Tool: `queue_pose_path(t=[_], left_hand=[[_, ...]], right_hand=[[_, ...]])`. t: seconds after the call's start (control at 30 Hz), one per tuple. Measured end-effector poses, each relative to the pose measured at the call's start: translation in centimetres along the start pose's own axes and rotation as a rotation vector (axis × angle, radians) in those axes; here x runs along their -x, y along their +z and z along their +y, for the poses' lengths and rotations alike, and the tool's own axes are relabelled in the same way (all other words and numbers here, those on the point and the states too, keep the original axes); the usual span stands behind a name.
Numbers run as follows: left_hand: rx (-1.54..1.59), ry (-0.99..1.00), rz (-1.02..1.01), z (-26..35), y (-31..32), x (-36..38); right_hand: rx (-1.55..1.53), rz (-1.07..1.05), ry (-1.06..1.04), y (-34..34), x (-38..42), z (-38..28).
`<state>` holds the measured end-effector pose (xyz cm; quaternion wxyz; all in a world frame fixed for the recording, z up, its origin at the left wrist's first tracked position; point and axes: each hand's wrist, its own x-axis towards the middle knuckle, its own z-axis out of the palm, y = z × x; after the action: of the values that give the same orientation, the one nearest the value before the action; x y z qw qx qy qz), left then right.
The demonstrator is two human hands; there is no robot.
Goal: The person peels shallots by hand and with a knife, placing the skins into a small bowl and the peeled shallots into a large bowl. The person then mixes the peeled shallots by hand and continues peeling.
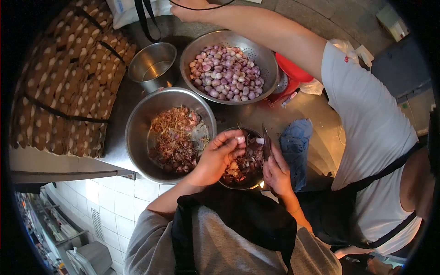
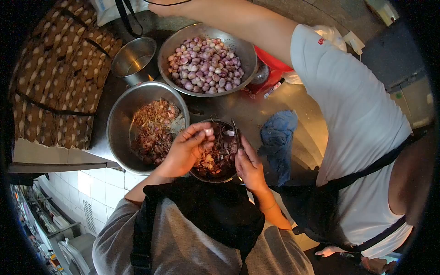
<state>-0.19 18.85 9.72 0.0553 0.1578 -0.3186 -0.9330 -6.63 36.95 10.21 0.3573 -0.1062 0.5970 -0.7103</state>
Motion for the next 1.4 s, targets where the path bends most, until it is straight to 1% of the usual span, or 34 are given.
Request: queue_pose_path(t=[0.07, 0.1, 0.13, 0.2, 0.23, 0.27, 0.4, 0.5, 0.6, 0.7, 0.8, 0.9, 1.0, 1.1, 1.13, 1.2, 1.27, 1.3, 1.4], left_hand=[[-0.121, 0.072, 0.063, 1.9, 0.8, -1.0], [-0.144, 0.104, 0.089, 2.9, 1.0, -2.1], [-0.240, 0.126, 0.108, 4.3, 1.6, -3.2], [-0.350, 0.210, 0.080, 6.9, 1.9, -5.4], [-0.348, 0.225, -0.001, 8.1, 1.4, -6.4], [-0.378, 0.251, -0.023, 9.3, 1.3, -6.9], [-0.623, 0.307, -0.073, 11.8, -0.3, -6.7], [-0.979, 0.104, -0.160, 12.3, -4.3, -5.8], [-1.739, -0.016, -0.133, 12.0, -6.3, -4.2], [-1.893, -0.124, -0.113, 8.1, -12.9, -4.4], [-2.165, 0.063, -0.290, 6.5, -14.1, -3.0], [-2.103, -0.054, -0.310, 7.1, -13.6, -3.3], [-1.690, 0.177, -0.248, 7.9, -13.5, -3.6], [-1.414, 0.077, -0.254, 8.8, -12.9, -3.6], [-1.483, 0.105, -0.229, 8.8, -13.0, -3.5], [-1.618, 0.161, -0.175, 8.9, -13.2, -3.1], [-1.723, 0.260, -0.177, 8.2, -15.4, -3.3], [-1.775, 0.310, -0.177, 8.1, -15.5, -3.3], [-1.988, 0.273, 0.034, 7.9, -15.3, -3.4]], right_hand=[[-0.047, -0.053, -0.054, -0.2, -0.2, 1.1], [-0.015, -0.063, -0.056, -0.1, -0.2, 1.3], [0.018, -0.074, -0.058, -0.2, -0.1, 1.4], [0.038, -0.098, -0.069, -0.1, -0.2, 1.6], [0.047, -0.069, -0.049, -0.2, -0.3, 1.8], [0.070, -0.080, -0.015, -0.3, -0.3, 1.5], [0.144, -0.098, 0.049, -0.9, -0.5, 1.6], [0.123, -0.036, 0.001, 0.3, -0.5, 1.3], [0.120, -0.040, -0.019, 0.4, -0.6, 1.5], [0.137, -0.057, -0.011, 0.3, -0.6, 1.6], [0.123, -0.091, 0.013, 0.1, -0.6, 1.5], [0.094, -0.084, 0.006, 0.1, -0.6, 1.5], [0.107, -0.074, 0.009, -0.4, -0.7, 2.1], [0.124, -0.090, 0.005, -0.4, -0.8, 2.0], [0.127, -0.081, 0.043, -0.2, -0.7, 1.6], [0.146, -0.093, 0.018, -0.1, -0.6, 1.4], [0.210, -0.104, -0.007, 0.2, -0.6, 0.9], [0.176, -0.106, -0.015, 0.2, -0.6, 1.0], [0.120, -0.098, -0.016, 0.0, -0.6, 1.5]])
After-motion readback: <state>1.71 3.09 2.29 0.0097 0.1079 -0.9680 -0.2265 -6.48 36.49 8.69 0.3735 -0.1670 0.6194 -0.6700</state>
